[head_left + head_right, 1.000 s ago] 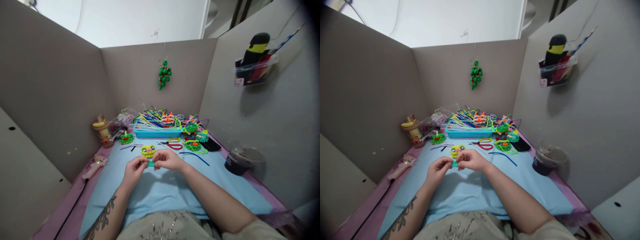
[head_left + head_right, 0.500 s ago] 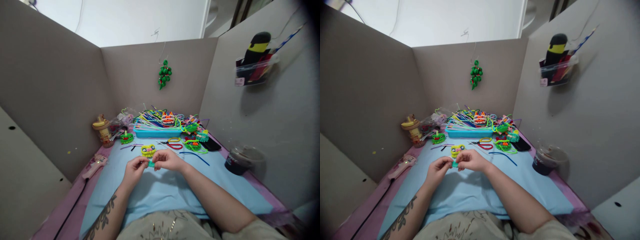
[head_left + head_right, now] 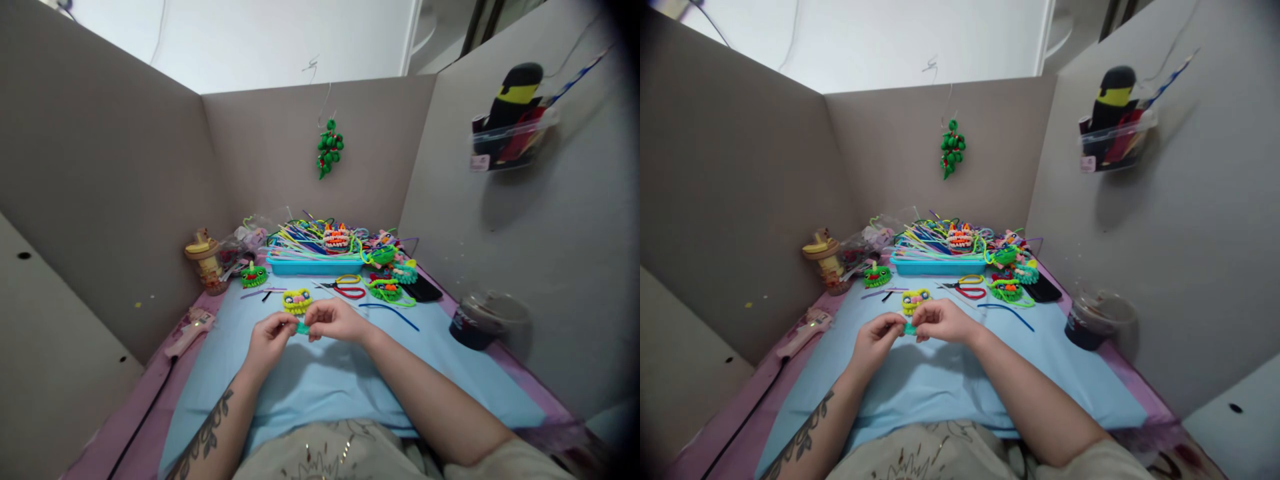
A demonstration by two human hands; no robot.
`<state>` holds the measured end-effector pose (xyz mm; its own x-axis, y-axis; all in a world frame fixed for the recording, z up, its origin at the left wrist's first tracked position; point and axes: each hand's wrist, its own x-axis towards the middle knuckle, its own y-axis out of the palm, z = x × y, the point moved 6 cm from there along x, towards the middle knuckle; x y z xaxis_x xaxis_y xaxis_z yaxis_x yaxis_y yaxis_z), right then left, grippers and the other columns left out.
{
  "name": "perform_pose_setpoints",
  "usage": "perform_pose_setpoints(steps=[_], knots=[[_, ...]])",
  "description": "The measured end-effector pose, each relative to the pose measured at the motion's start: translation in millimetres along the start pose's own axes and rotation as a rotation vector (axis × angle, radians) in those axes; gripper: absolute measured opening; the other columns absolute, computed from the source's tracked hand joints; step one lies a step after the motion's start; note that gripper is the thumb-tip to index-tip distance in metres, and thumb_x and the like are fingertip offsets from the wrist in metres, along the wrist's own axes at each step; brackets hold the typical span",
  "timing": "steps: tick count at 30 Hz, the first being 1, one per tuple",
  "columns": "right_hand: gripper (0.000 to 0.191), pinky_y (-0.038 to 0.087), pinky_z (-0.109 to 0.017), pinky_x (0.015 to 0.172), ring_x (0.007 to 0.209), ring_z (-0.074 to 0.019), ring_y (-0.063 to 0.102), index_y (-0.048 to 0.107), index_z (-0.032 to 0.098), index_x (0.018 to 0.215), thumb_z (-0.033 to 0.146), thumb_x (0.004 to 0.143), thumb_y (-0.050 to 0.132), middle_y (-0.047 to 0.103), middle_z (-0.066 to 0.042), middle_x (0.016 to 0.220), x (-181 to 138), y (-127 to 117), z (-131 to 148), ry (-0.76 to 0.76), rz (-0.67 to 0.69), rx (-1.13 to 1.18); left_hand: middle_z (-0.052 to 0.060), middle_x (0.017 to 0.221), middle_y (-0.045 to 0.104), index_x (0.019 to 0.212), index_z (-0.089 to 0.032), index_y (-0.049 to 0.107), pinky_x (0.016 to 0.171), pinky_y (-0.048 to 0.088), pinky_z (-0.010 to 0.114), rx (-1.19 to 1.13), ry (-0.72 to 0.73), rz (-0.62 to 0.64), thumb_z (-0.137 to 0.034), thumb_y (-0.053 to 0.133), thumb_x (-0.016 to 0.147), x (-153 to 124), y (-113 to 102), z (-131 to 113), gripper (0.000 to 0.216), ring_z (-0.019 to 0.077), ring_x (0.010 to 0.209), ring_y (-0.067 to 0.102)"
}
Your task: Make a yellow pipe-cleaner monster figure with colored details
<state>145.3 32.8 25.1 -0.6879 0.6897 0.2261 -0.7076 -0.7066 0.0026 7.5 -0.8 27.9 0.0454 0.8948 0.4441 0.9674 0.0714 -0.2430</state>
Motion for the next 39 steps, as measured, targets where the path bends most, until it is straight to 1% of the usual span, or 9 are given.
perform_pose_setpoints(steps=[7,15,24,29,33,36,39], knots=[[0.029,0.051,-0.023,0.055,0.056,-0.0121,0.064,0.060,0.013,0.077,0.034,0.062,0.074,0.063,0.001,0.061,0.3,-0.3,-1.2,0.007,0.000,-0.004,0.003,0.065,0.062,0.072,-0.016,0.065,0.054,0.045,0.021,-0.011,-0.007,0.000,-0.026,0.060,0.073,0.2,0.4,-0.4,0.012,0.0129,0.058,0.056],[0.028,0.051,-0.023,0.054,0.055,-0.0121,0.064,0.060,0.012,0.075,0.033,0.062,0.074,0.062,0.001,0.059,-0.1,0.4,1.1,0.015,-0.006,-0.009,0.003,0.066,0.063,0.073,-0.016,0.066,0.055,0.045,0.022,-0.020,-0.012,0.003,-0.026,0.060,0.073,0.5,0.4,3.5,0.012,0.0130,0.058,0.056],[0.029,0.052,-0.023,0.053,0.054,-0.0122,0.064,0.056,0.014,0.078,0.032,0.065,0.072,0.062,0.002,0.061,4.0,-5.8,-1.4,-0.043,-0.061,-0.005,0.002,0.065,0.061,0.077,-0.015,0.064,0.054,0.044,0.022,-0.046,-0.097,-0.009,-0.031,0.060,0.073,1.5,2.3,9.1,0.017,0.0127,0.058,0.055],[0.035,0.052,-0.022,0.052,0.053,-0.0110,0.064,0.050,0.016,0.089,0.030,0.066,0.072,0.064,0.002,0.065,5.2,-4.4,0.6,-0.105,-0.042,0.041,0.002,0.065,0.060,0.077,-0.014,0.063,0.054,0.043,0.021,-0.057,-0.103,0.003,-0.032,0.059,0.074,1.7,3.3,10.1,0.018,0.0120,0.058,0.054],[0.038,0.051,-0.021,0.050,0.053,-0.0106,0.063,0.049,0.017,0.096,0.028,0.067,0.072,0.064,0.002,0.066,5.5,-4.2,0.5,-0.112,-0.034,0.049,0.001,0.064,0.059,0.078,-0.014,0.063,0.053,0.042,0.021,-0.059,-0.111,0.013,-0.032,0.059,0.074,2.1,4.0,11.7,0.018,0.0114,0.058,0.053],[0.037,0.051,-0.022,0.051,0.053,-0.0111,0.063,0.050,0.017,0.096,0.028,0.068,0.072,0.064,0.002,0.066,6.0,-5.8,-0.3,-0.117,-0.053,0.043,0.001,0.065,0.059,0.080,-0.015,0.063,0.054,0.042,0.021,-0.066,-0.122,0.013,-0.032,0.059,0.074,2.8,4.1,12.6,0.018,0.0114,0.059,0.053],[0.031,0.052,-0.024,0.052,0.054,-0.0118,0.063,0.053,0.017,0.091,0.028,0.068,0.071,0.064,0.002,0.065,6.5,-8.1,-1.1,-0.124,-0.087,0.038,0.001,0.065,0.060,0.080,-0.014,0.063,0.055,0.043,0.021,-0.072,-0.132,0.010,-0.031,0.059,0.074,3.1,3.9,12.5,0.018,0.0119,0.059,0.053]])
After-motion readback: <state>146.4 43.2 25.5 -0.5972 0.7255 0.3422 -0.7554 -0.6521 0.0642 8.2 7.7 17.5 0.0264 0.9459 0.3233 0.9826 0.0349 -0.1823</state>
